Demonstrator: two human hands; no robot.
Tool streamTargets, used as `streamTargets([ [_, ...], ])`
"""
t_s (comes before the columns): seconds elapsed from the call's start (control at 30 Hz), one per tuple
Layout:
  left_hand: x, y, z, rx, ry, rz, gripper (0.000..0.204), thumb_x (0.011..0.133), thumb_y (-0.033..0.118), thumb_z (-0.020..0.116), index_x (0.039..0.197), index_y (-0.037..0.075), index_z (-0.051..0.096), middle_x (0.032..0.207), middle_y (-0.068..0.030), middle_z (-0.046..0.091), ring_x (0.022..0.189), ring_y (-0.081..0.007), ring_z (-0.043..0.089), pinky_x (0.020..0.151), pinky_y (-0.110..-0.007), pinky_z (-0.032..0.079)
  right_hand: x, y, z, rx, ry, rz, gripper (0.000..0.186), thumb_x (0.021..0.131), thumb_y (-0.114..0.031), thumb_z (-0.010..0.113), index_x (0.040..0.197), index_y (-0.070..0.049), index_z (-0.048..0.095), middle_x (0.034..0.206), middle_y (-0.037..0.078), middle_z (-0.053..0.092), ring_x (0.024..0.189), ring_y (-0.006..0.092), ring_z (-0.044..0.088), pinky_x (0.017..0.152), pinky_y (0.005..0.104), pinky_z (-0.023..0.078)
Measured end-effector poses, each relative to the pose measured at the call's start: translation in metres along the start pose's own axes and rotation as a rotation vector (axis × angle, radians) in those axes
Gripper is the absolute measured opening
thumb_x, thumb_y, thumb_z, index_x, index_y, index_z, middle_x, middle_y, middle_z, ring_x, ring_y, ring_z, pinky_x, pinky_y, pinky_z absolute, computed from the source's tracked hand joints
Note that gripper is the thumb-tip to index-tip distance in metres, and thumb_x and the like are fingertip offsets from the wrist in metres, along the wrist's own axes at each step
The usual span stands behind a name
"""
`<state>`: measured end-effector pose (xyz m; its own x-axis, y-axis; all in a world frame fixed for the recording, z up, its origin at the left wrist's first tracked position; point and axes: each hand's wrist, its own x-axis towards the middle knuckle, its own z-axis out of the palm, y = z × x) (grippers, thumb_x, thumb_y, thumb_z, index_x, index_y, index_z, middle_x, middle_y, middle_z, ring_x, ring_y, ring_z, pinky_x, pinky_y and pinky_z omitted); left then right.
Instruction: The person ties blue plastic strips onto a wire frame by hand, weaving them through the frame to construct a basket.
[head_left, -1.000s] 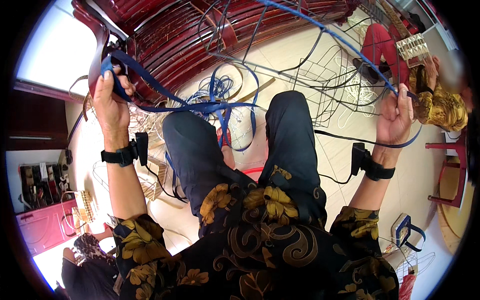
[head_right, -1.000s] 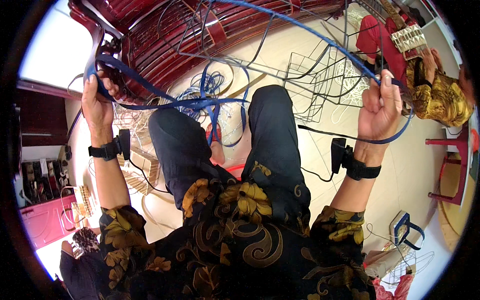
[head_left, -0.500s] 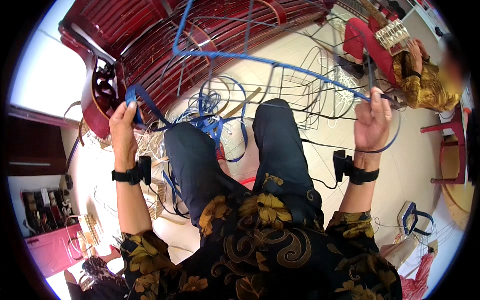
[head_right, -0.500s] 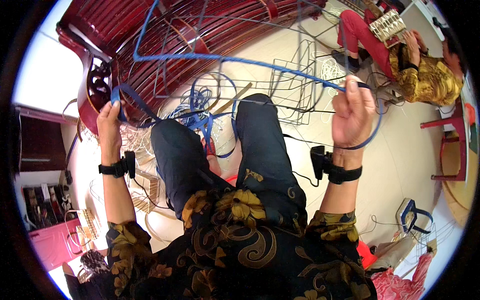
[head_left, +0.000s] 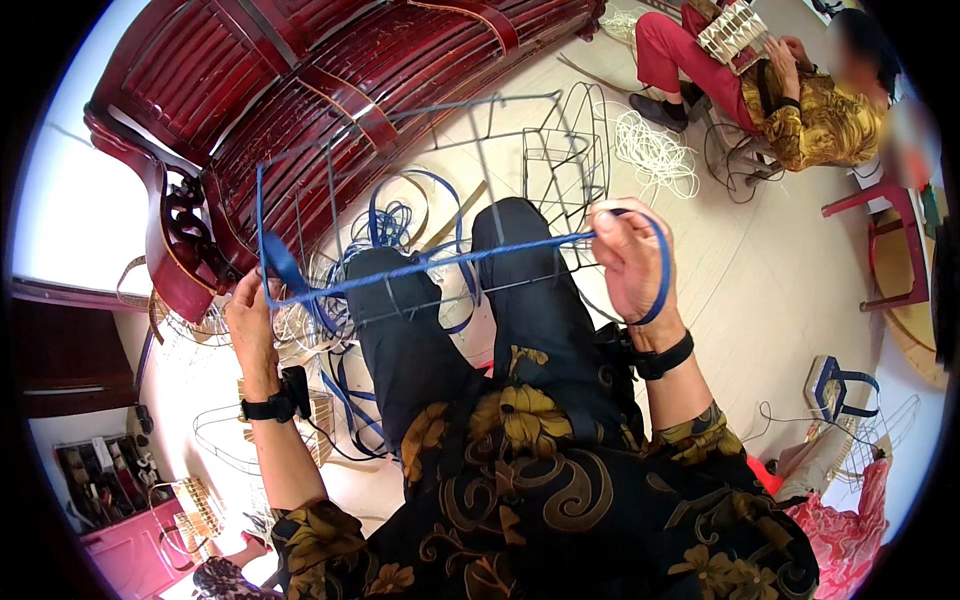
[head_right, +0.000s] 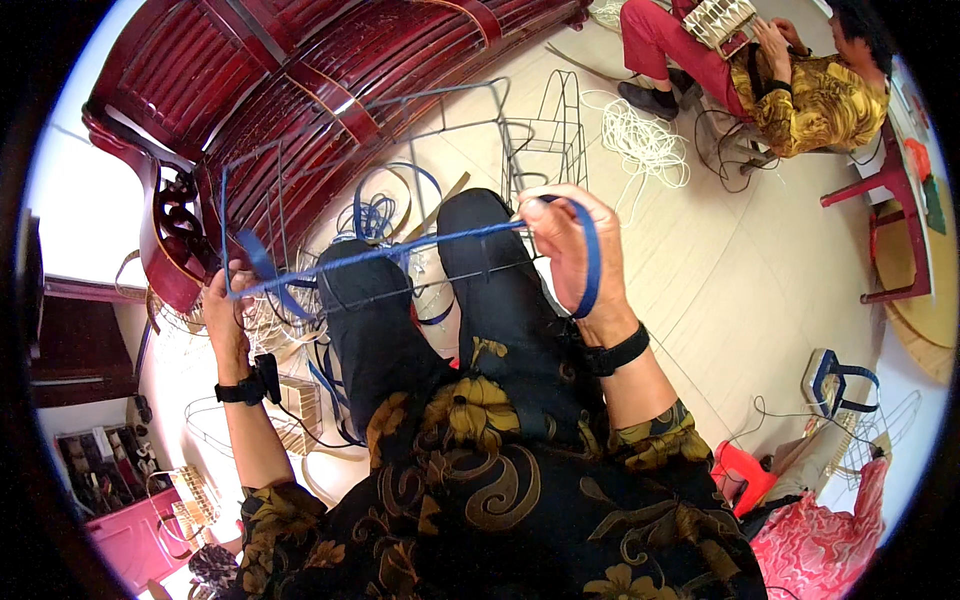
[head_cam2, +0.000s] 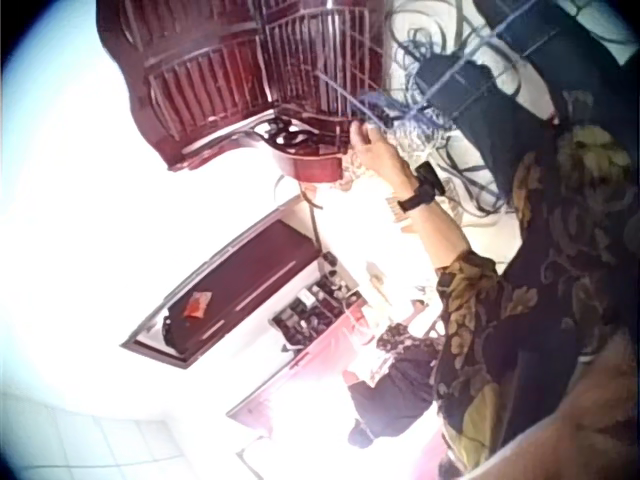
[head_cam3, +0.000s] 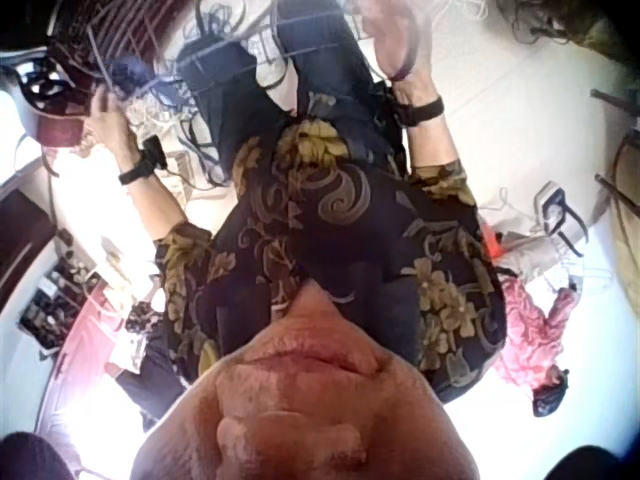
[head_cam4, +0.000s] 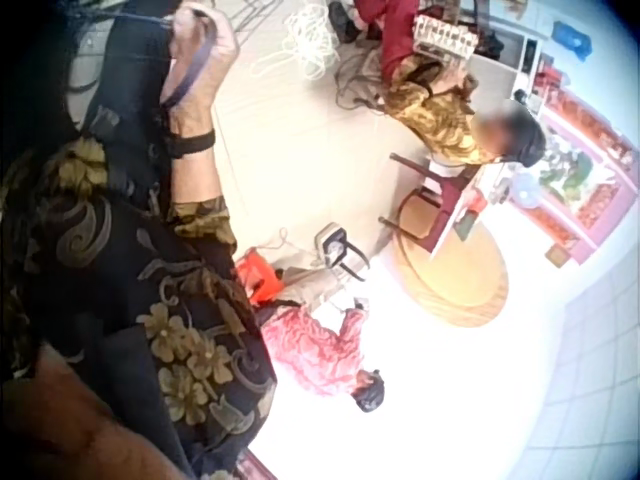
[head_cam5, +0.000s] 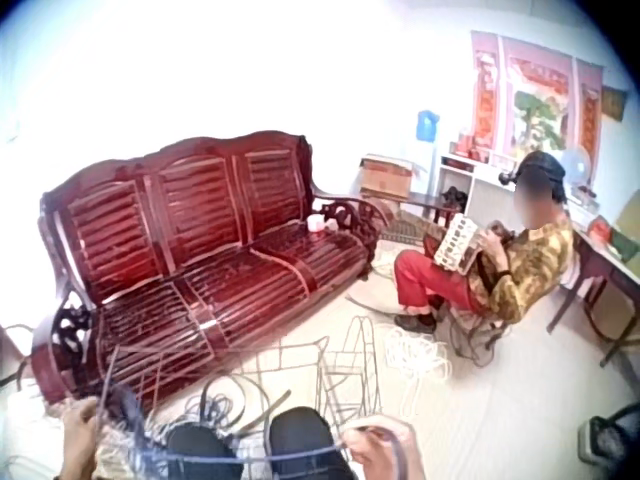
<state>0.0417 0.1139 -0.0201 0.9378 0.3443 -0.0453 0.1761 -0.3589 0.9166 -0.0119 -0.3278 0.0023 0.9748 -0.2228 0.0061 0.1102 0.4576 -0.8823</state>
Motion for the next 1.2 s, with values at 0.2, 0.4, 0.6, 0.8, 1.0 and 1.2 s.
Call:
streamTargets([
  [0.2,-0.045,0.037,-0.004,0.017,0.484,0.383,0.034,0.096,0.006,0.057,0.128,-0.002,0.057,0.114,-0.0118,0.066,0.103,-0.0189,0.061,0.090,-0.031,0.048,-0.032,0.029,0.012,-0.130,-0.093,0.176,0.013,0.089,-0.006,0.072,0.102,-0.004,0.071,0.082,0.000,0.068,0.058,-0.0003,0.048,0.050,0.0148,0.033],
  [0.4,-0.148,0.100,0.069,0.203,0.055,0.709,0.030,0.083,-0.009,0.059,0.112,-0.004,0.065,0.109,-0.0156,0.068,0.104,-0.0289,0.064,0.096,-0.038,0.048,-0.037,0.030,0.033,-0.105,-0.140,0.118,0.009,0.090,-0.007,0.072,0.098,-0.004,0.070,0.084,-0.002,0.066,0.071,0.0023,0.057,0.060,0.0165,0.042],
  [0.6,-0.153,0.116,0.135,0.283,-0.403,0.989,0.030,0.078,-0.002,0.070,0.107,-0.001,0.062,0.104,-0.0186,0.065,0.095,-0.0367,0.061,0.081,-0.041,0.050,-0.049,0.029,0.043,-0.204,-0.113,0.106,0.009,0.093,-0.010,0.068,0.097,-0.003,0.070,0.082,-0.004,0.066,0.076,0.0012,0.056,0.066,0.0173,0.046],
  [0.8,-0.157,0.108,0.148,0.324,-0.479,0.817,0.022,0.082,0.005,0.069,0.102,0.002,0.063,0.084,-0.0152,0.066,0.078,-0.0352,0.064,0.069,-0.042,0.049,-0.062,0.036,0.041,-0.196,-0.141,0.086,0.009,0.094,-0.010,0.066,0.098,-0.002,0.069,0.087,-0.002,0.068,0.079,0.0019,0.058,0.068,0.0182,0.049],
  [1.0,-0.152,0.106,0.154,0.256,-0.539,0.678,0.014,0.084,0.010,0.068,0.096,0.007,0.062,0.073,-0.0142,0.063,0.067,-0.0346,0.064,0.060,-0.042,0.048,-0.057,0.026,0.035,-0.132,-0.147,0.234,0.010,0.094,-0.008,0.067,0.099,0.000,0.070,0.089,0.000,0.069,0.081,0.0035,0.059,0.072,0.0191,0.049],
  [1.2,-0.155,0.106,0.161,0.285,-0.488,0.686,0.013,0.083,0.011,0.069,0.092,0.008,0.060,0.070,-0.0126,0.062,0.064,-0.0324,0.063,0.057,-0.040,0.047,-0.045,0.043,0.019,-0.345,-0.204,-0.017,0.010,0.094,-0.006,0.065,0.100,-0.006,0.073,0.092,0.004,0.070,0.083,0.0083,0.063,0.073,0.0206,0.049],
])
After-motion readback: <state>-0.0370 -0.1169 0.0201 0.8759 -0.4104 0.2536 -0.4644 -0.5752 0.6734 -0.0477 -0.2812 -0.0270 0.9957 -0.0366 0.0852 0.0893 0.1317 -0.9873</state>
